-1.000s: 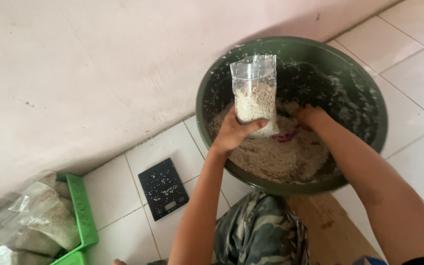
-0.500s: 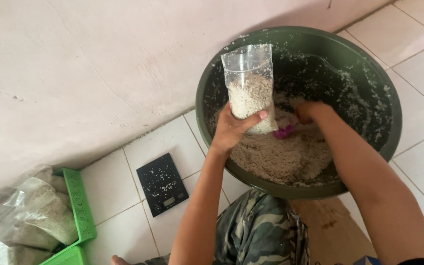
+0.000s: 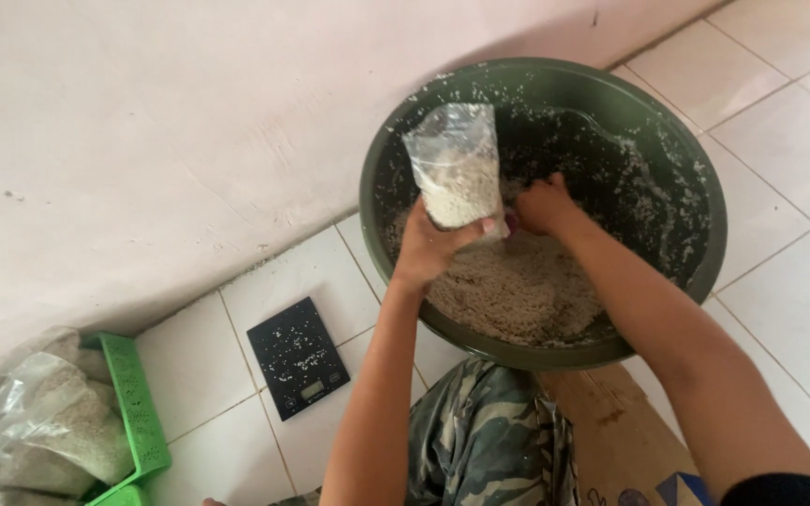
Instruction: The person scoops white grainy material from a bucket into plastic bags using a cup and a spoon, weighs the bags on a digital scale, and seals the bags by hand.
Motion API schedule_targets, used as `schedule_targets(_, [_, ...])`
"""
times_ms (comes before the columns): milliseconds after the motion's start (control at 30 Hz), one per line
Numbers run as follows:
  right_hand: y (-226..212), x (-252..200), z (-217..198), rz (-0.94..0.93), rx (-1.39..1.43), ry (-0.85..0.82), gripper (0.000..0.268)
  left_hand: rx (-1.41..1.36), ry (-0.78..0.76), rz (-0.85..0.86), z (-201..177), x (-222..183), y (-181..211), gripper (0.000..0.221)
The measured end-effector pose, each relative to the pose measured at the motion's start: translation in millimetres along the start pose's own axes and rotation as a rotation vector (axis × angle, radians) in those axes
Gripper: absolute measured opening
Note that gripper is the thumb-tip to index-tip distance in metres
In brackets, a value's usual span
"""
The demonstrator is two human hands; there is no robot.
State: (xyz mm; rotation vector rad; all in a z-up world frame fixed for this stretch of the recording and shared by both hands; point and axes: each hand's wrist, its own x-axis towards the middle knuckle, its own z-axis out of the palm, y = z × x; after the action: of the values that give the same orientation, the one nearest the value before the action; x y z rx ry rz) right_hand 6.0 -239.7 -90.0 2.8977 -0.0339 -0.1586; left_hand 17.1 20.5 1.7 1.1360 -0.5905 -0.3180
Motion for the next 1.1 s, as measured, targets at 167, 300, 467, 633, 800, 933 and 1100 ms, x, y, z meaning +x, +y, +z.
schedule_targets(167, [26.7,-21.5,-59.2,0.184,0.389,-0.265,0.040,0.087,-0.086,-0.101,0.8,-4.9,2.9,0.099])
schedule_targets(300, [47.4,-62.3,-132.4,0.199,0.569,-0.256,0.044,0.152,-0.119,-0.218,10.2,-4.7,28.2,0.098])
schedule_targets(467, [92.6,-94.9,-196.1,0.279,0.482,-0.218,0.026,0.267,-0.292,-0.325,12.0,-0.6,37.8,0.088])
schedule_targets(633, [89.4,-120.6,-282.3,0.384,0.507,-0.119,0.034,0.340,-0.317,-0.415,16.4,-0.2,46.5,0.089])
schedule_targets(800, [70.3,-119.8,-310.9,0.304,0.423,-0.093,0.033,0.366,-0.330,-0.381,14.8,0.7,36.6,0.083])
schedule_targets(933, [46.5,-113.2,-307.4,0.134,0.252,-0.026,0.026,0.343,-0.321,-0.391,15.2,0.9,36.3,0.087])
schedule_targets(1100, [2.2,-127.1,-300.9,-0.239,-0.247,0.257,0.031,0.273,-0.258,-0.411,16.4,0.2,39.4,0.083])
